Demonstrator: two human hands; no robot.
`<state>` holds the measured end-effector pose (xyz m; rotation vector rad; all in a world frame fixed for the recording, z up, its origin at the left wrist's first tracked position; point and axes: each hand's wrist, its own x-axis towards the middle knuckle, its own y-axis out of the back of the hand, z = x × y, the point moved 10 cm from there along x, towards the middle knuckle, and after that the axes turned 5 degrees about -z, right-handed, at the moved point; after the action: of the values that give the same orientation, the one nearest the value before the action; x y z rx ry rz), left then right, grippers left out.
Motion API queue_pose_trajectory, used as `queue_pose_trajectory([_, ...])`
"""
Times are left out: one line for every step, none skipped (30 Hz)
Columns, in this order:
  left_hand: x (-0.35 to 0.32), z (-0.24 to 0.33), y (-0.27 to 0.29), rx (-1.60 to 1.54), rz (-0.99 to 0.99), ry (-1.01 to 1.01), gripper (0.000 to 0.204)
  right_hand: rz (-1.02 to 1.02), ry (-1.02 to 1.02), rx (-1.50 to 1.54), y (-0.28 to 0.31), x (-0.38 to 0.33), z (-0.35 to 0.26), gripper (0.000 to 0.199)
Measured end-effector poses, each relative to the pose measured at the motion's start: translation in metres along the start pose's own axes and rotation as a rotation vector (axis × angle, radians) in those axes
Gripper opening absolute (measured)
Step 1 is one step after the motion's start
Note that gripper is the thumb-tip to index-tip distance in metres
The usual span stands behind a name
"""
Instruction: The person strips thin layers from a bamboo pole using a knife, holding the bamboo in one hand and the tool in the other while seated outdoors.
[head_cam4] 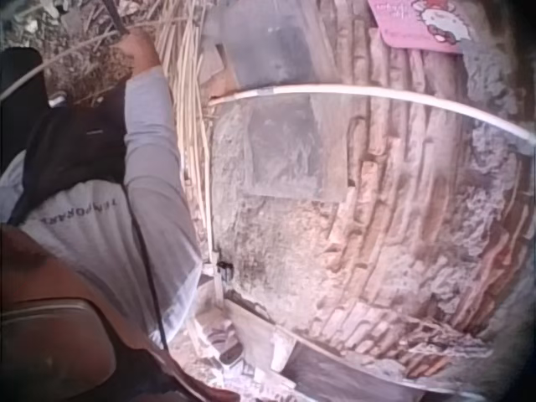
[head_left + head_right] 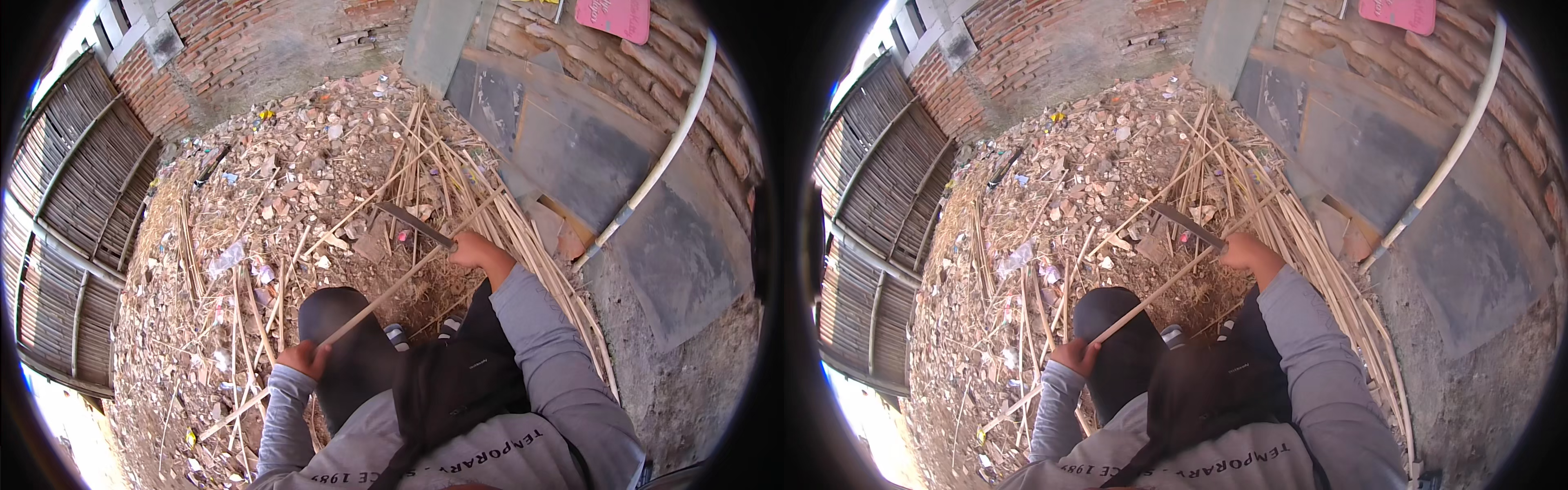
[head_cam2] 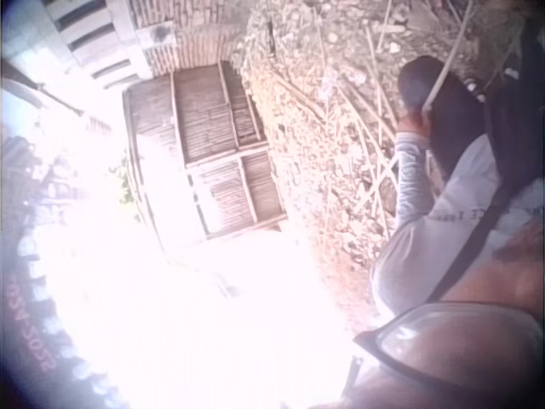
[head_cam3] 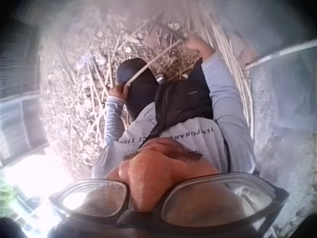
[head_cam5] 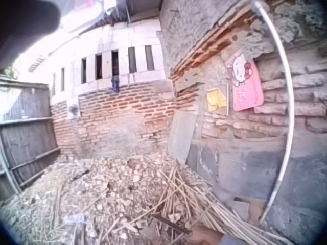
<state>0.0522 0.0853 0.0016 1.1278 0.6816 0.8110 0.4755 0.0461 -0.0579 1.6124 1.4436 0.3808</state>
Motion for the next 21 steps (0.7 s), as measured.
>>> queue_pose_trajectory([0.0, -0.001, 0.003, -0.012, 0.007, 0.001, 0.046, -0.003, -0.016, -0.011, 0.002, -0.002, -0.006, 0.033])
queue_pose_trajectory([0.001, -0.003, 0.006, -0.024, 0.013, 0.003, 0.046, -0.007, -0.031, -0.021, 0.003, -0.002, -0.009, 0.031])
queue_pose_trajectory([-0.001, -0.003, 0.001, -0.031, 0.003, 0.008, 0.046, -0.017, -0.038, -0.026, -0.003, -0.002, -0.004, 0.031])
queue_pose_trajectory([-0.002, -0.001, -0.003, -0.053, -0.004, -0.001, 0.046, -0.01, 0.02, -0.082, -0.007, -0.002, -0.003, 0.032])
queue_pose_trajectory([-0.002, 0.0, -0.007, -0.073, -0.011, -0.01, 0.046, -0.003, 0.08, -0.137, -0.011, -0.004, -0.004, 0.032])
queue_pose_trajectory([0.0, 0.0, -0.006, -0.069, -0.013, -0.009, 0.046, -0.004, 0.08, -0.132, -0.009, -0.003, 0.0, 0.032])
queue_pose_trajectory([0.002, 0.001, -0.004, -0.064, -0.008, -0.013, 0.046, -0.027, 0.091, -0.087, -0.005, -0.001, 0.003, 0.033])
queue_pose_trajectory([0.002, 0.002, -0.002, -0.06, -0.003, -0.017, 0.045, -0.05, 0.101, -0.042, -0.004, 0.001, 0.005, 0.034])
queue_pose_trajectory([0.003, 0.004, -0.003, -0.063, -0.005, -0.022, 0.045, -0.048, 0.095, -0.043, -0.003, 0.005, 0.01, 0.034])
queue_pose_trajectory([0.002, 0.006, -0.002, -0.077, 0.009, -0.027, 0.045, 0.021, 0.035, -0.053, 0.003, 0.01, 0.02, 0.035])
queue_pose_trajectory([0.002, 0.008, -0.001, -0.09, 0.022, -0.033, 0.045, 0.091, -0.026, -0.062, 0.009, 0.011, 0.031, 0.036])
queue_pose_trajectory([0.001, 0.006, 0.0, -0.091, 0.024, -0.028, 0.045, 0.088, -0.022, -0.065, 0.01, 0.009, 0.025, 0.036])
queue_pose_trajectory([0.0, 0.005, 0.001, -0.096, 0.028, -0.024, 0.044, 0.068, -0.015, -0.081, 0.012, 0.004, 0.013, 0.037])
queue_pose_trajectory([-0.001, 0.004, 0.003, -0.101, 0.032, -0.021, 0.044, 0.049, -0.008, -0.098, 0.013, -0.001, 0.002, 0.037])
queue_pose_trajectory([-0.002, 0.006, 0.002, -0.106, 0.025, -0.02, 0.044, 0.043, -0.014, -0.1, 0.013, -0.007, -0.004, 0.037])
queue_pose_trajectory([-0.001, 0.007, 0.004, -0.114, 0.012, -0.01, 0.043, 0.029, 0.041, -0.129, 0.009, -0.013, -0.016, 0.037])
queue_pose_trajectory([0.0, 0.008, 0.004, -0.123, -0.001, 0.001, 0.043, 0.014, 0.096, -0.158, 0.003, -0.015, -0.025, 0.037])
queue_pose_trajectory([0.001, 0.007, 0.004, -0.133, -0.002, 0.001, 0.042, 0.008, 0.088, -0.153, -0.002, -0.014, -0.026, 0.037])
queue_pose_trajectory([0.001, 0.007, 0.002, -0.132, -0.013, 0.0, 0.042, -0.002, 0.123, -0.174, -0.008, -0.012, -0.03, 0.038])
queue_pose_trajectory([0.001, 0.005, -0.001, -0.134, -0.018, -0.002, 0.042, -0.013, 0.158, -0.195, -0.012, -0.012, -0.033, 0.039])
queue_pose_trajectory([0.002, 0.003, 0.0, -0.131, -0.013, -0.003, 0.042, -0.014, 0.16, -0.19, -0.01, -0.01, -0.032, 0.039])
